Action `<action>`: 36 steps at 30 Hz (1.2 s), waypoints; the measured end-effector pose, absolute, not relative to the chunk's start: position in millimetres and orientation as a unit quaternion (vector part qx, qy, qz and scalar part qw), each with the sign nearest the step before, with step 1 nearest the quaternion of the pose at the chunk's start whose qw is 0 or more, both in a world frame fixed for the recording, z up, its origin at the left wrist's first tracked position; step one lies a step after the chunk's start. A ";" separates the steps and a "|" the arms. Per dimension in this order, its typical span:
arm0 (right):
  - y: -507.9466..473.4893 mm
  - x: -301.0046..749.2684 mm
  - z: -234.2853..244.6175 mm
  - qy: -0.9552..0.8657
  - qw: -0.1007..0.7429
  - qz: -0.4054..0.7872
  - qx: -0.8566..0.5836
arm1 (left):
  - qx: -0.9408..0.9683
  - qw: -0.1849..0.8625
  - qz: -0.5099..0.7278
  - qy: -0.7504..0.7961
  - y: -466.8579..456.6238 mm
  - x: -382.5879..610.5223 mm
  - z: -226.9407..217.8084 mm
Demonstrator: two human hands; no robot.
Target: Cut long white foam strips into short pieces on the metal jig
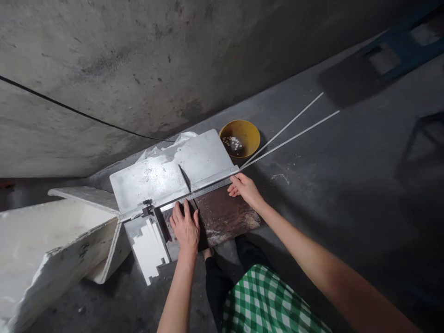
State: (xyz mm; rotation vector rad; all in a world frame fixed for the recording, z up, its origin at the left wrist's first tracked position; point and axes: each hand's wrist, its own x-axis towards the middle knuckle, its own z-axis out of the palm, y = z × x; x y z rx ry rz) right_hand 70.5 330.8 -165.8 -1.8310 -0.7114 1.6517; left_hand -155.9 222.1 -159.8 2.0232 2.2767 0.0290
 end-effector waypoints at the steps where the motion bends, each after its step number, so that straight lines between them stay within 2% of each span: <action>1: 330.4 70.8 -165.9 -0.271 0.282 0.615 -0.684 | 0.664 0.044 0.005 0.746 223.0 -154.7 -159.2; 27: 326.1 65.9 -168.5 -0.326 0.299 0.574 -0.689 | 0.686 0.035 -0.021 0.726 228.2 -151.6 -155.1; 30: 325.0 65.2 -168.8 -0.346 0.300 0.567 -0.685 | 0.695 0.059 0.010 0.716 227.8 -159.2 -154.1; 33: 323.5 64.4 -170.9 -0.345 0.305 0.565 -0.685 | 0.708 0.093 0.100 0.693 231.3 -185.1 -149.7; 36: 321.7 63.9 -173.9 -0.347 0.315 0.558 -0.685 | 0.698 0.054 0.141 0.700 241.9 -225.1 -140.4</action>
